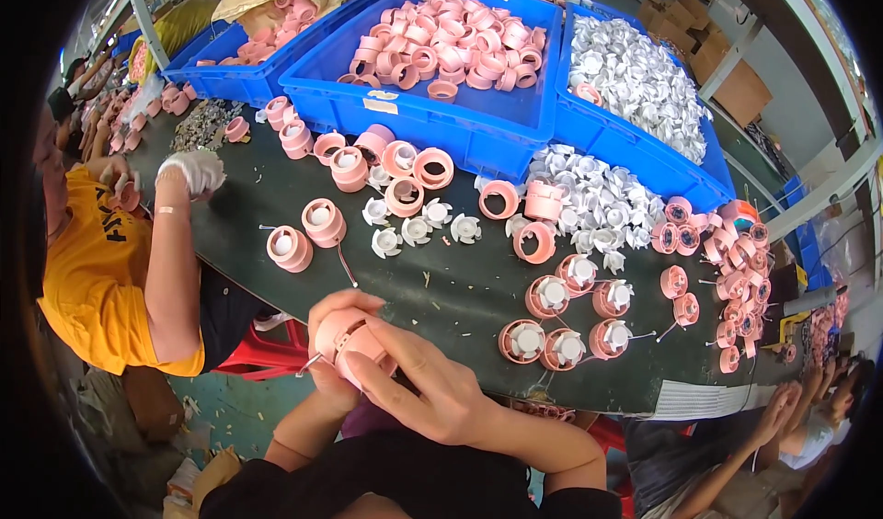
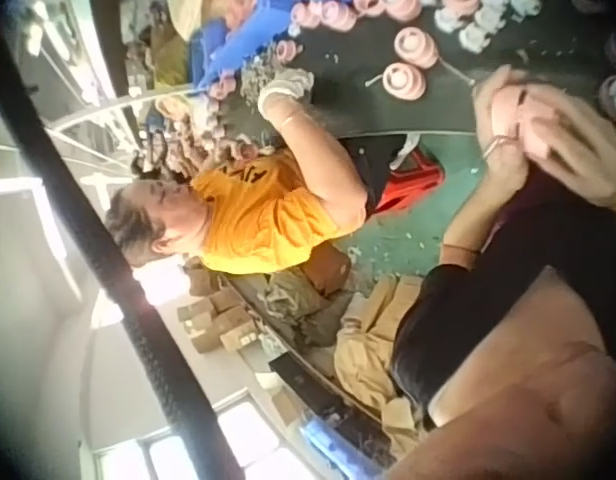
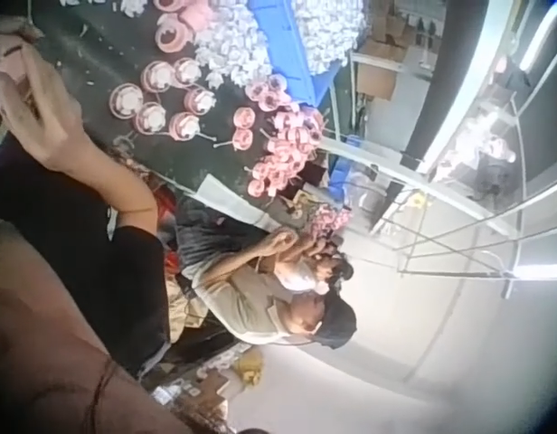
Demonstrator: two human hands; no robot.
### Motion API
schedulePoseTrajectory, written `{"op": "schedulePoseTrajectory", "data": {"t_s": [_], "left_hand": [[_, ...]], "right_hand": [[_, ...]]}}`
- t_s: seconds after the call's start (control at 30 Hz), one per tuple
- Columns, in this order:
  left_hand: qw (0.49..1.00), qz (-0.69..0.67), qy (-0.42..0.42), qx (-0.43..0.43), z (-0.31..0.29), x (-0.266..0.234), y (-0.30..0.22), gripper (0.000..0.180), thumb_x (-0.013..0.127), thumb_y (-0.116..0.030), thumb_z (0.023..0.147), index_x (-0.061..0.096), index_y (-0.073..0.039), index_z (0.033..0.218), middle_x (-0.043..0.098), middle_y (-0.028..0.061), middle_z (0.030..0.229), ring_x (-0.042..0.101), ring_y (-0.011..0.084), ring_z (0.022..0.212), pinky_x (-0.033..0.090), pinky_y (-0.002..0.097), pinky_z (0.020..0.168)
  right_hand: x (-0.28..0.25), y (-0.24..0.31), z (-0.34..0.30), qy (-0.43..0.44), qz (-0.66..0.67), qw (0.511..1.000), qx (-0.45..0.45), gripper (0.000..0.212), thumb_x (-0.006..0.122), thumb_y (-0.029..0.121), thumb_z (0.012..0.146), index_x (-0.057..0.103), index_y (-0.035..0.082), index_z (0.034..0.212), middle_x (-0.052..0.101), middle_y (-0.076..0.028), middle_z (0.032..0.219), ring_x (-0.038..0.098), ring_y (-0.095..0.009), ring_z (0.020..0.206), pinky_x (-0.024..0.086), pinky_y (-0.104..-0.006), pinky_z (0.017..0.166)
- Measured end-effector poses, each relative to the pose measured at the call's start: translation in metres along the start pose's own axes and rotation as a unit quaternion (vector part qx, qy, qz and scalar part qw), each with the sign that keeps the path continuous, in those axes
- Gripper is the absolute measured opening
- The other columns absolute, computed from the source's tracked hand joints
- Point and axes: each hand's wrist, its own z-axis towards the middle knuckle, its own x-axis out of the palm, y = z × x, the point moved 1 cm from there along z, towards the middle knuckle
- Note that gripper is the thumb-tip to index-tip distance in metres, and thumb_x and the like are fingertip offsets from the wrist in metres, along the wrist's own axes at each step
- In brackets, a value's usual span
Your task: Assembling small electronic components by fitting white inner parts into pink circular plastic housings.
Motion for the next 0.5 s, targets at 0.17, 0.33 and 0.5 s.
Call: {"op": "schedulePoseTrajectory", "data": {"t_s": [0.17, 0.33, 0.5], "left_hand": [[0.995, -0.067, -0.050, 0.061, -0.011, 0.000, 0.009, 0.061, 0.047, -0.059, 0.087, 0.042, -0.001, 0.108, 0.050, 0.0187, 0.100, 0.053, 0.0240, 0.086, 0.046, 0.0345, 0.074], [0.971, -0.130, -0.048, 0.194, -0.008, 0.008, 0.016, 0.056, 0.051, -0.056, 0.086, 0.043, -0.005, 0.108, 0.048, 0.0179, 0.098, 0.053, 0.0249, 0.074, 0.047, 0.0343, 0.061], [0.950, -0.121, -0.083, 0.276, -0.008, 0.011, 0.011, 0.049, 0.053, -0.050, 0.086, 0.045, -0.007, 0.105, 0.048, 0.0165, 0.097, 0.051, 0.0250, 0.071, 0.046, 0.0343, 0.058]], "right_hand": [[0.004, 0.011, -0.001, -0.020, 0.010, 1.000, 0.007, 0.036, 0.073, 0.010, 0.073, 0.065, 0.008, 0.108, 0.061, -0.020, 0.105, 0.067, -0.024, 0.076, 0.056, -0.0280, 0.061], [-0.003, 0.019, -0.005, -0.028, -0.022, 0.999, -0.016, 0.034, 0.074, 0.014, 0.074, 0.065, 0.008, 0.106, 0.065, -0.015, 0.101, 0.067, -0.022, 0.076, 0.056, -0.0254, 0.061], [0.003, 0.025, -0.014, -0.071, 0.020, 0.997, -0.012, 0.033, 0.070, 0.005, 0.075, 0.063, 0.002, 0.106, 0.064, -0.017, 0.104, 0.067, -0.025, 0.080, 0.056, -0.0267, 0.063]]}}
